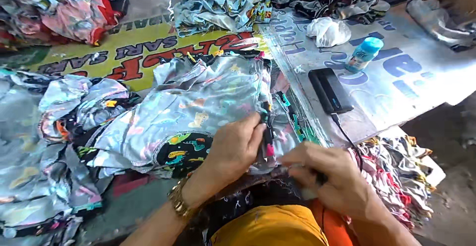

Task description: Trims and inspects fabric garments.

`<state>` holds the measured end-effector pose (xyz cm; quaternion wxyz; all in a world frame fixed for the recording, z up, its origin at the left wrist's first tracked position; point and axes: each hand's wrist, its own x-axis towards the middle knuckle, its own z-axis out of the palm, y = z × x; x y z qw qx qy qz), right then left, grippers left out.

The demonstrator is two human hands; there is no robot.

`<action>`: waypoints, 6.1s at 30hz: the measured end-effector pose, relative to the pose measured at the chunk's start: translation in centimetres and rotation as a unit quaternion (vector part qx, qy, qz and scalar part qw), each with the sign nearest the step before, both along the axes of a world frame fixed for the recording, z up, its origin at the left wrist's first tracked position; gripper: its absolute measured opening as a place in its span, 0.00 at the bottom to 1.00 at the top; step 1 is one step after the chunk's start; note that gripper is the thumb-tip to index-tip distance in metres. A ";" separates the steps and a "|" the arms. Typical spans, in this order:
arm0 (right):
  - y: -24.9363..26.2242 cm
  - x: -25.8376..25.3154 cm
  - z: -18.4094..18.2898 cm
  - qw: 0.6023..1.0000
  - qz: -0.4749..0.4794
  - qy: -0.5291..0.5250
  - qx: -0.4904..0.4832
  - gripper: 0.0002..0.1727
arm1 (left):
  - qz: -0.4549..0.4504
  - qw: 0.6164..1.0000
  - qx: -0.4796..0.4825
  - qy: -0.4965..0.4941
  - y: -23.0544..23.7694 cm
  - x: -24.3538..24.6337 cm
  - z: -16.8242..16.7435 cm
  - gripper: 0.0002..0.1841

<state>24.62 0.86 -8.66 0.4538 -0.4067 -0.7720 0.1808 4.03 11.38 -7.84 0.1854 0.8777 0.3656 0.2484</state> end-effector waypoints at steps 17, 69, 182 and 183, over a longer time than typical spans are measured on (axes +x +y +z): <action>4.8 -3.5 -0.3 0.983 -0.013 0.141 -0.114 0.24 | 0.035 0.974 0.006 -0.224 -3.1 -1.1 -0.2 0.03; 3.2 -2.3 -2.7 0.976 0.100 0.136 -0.140 0.04 | 0.096 0.982 0.105 -0.127 -7.3 -1.9 -4.4 0.11; 3.6 -3.9 -2.9 0.977 0.104 0.156 -0.097 0.01 | 0.103 0.976 0.001 -0.193 -7.6 -2.6 -3.5 0.04; 3.4 -3.9 -3.0 0.983 0.104 0.139 -0.068 0.02 | 0.095 0.978 0.015 -0.187 -7.6 -2.7 -3.6 0.04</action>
